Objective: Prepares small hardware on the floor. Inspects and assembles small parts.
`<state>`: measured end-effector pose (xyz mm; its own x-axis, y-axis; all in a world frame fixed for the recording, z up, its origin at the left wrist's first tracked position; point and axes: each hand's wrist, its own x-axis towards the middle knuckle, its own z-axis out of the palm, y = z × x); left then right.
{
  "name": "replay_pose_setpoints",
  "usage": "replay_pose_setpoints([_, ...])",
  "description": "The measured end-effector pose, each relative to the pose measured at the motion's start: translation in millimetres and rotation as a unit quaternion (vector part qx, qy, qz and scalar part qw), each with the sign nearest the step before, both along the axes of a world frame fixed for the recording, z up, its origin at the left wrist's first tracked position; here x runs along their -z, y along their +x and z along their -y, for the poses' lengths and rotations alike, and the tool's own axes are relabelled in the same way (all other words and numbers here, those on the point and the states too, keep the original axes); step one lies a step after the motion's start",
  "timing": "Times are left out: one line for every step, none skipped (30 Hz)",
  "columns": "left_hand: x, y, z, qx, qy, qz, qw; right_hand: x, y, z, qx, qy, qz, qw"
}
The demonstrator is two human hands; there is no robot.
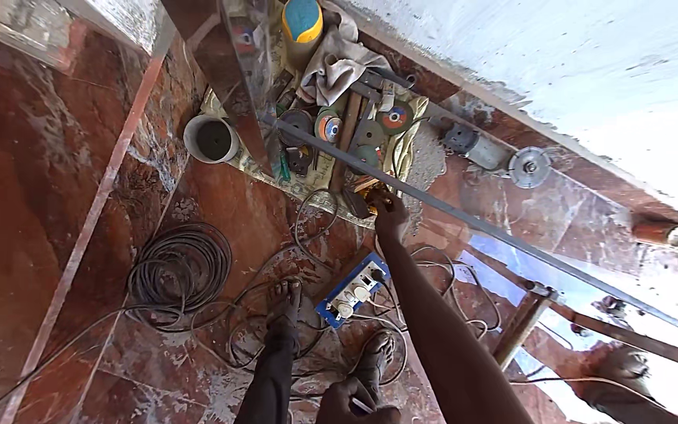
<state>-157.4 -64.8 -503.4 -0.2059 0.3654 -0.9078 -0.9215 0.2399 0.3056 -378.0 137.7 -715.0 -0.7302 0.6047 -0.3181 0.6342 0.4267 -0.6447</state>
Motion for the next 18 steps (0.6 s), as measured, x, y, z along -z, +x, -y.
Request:
replay_pose_setpoints([-2, 0, 0, -0.03, -0.002, -0.003, 1.0, -4, 13, -1, 0.012, -0.016, -0.048, 0.999])
replay_pose_setpoints([-3, 0, 0, -0.064, -0.006, -0.011, 0.998, -12, 26, -2, 0.025, -0.041, -0.086, 0.995])
replay_pose_setpoints([-4, 0, -1, -0.1, -0.009, -0.025, 0.995, -24, 39, 0, 0.041, -0.075, -0.116, 0.99])
replay_pose_setpoints([-3, 0, -2, -0.135, -0.012, -0.044, 0.99, -40, 52, 1, 0.059, -0.124, -0.132, 0.982])
replay_pose_setpoints([-2, 0, -3, -0.167, -0.02, -0.064, 0.984, -61, 65, 4, 0.087, -0.181, -0.141, 0.969])
replay_pose_setpoints([-4, -2, -4, -0.195, -0.026, -0.081, 0.977, -87, 78, 7, 0.119, -0.237, -0.141, 0.954])
replay_pose_setpoints([-9, -6, -4, -0.217, -0.033, -0.097, 0.971, -119, 90, 11, 0.147, -0.286, -0.131, 0.938])
replay_pose_setpoints([-17, -12, -3, -0.237, -0.032, -0.108, 0.965, -151, 100, 13, 0.172, -0.338, -0.136, 0.915])
replay_pose_setpoints([-28, -19, -2, -0.257, -0.026, -0.119, 0.959, -183, 109, 13, 0.196, -0.384, -0.148, 0.89])
replay_pose_setpoints([-42, -25, -1, -0.267, -0.013, -0.123, 0.956, -216, 119, 13, 0.21, -0.419, -0.16, 0.869])
replay_pose_setpoints([-60, -32, -2, -0.272, 0.003, -0.128, 0.954, -249, 128, 12, 0.211, -0.442, -0.171, 0.855])
replay_pose_setpoints([-83, -39, -5, -0.275, 0.024, -0.142, 0.951, -280, 139, 11, 0.198, -0.454, -0.179, 0.85])
replay_pose_setpoints([-110, -46, -9, -0.269, 0.049, -0.165, 0.948, -312, 151, 11, 0.175, -0.455, -0.184, 0.853])
replay_pose_setpoints([-142, -55, -14, -0.253, 0.065, -0.192, 0.946, -346, 164, 11, 0.146, -0.445, -0.187, 0.864])
replay_pose_setpoints([-177, -65, -20, -0.229, 0.075, -0.222, 0.945, -382, 174, 13, 0.121, -0.422, -0.189, 0.878])
replay_pose_setpoints([-214, -75, -23, -0.192, 0.08, -0.249, 0.946, -421, 181, 15, 0.099, -0.392, -0.189, 0.895])
replay_pose_setpoints([-253, -85, -26, -0.143, 0.084, -0.276, 0.947, -464, 186, 16, 0.079, -0.35, -0.181, 0.916])
replay_pose_setpoints([-289, -91, -26, -0.092, 0.098, -0.305, 0.943, -508, 192, 16, 0.058, -0.305, -0.168, 0.936])
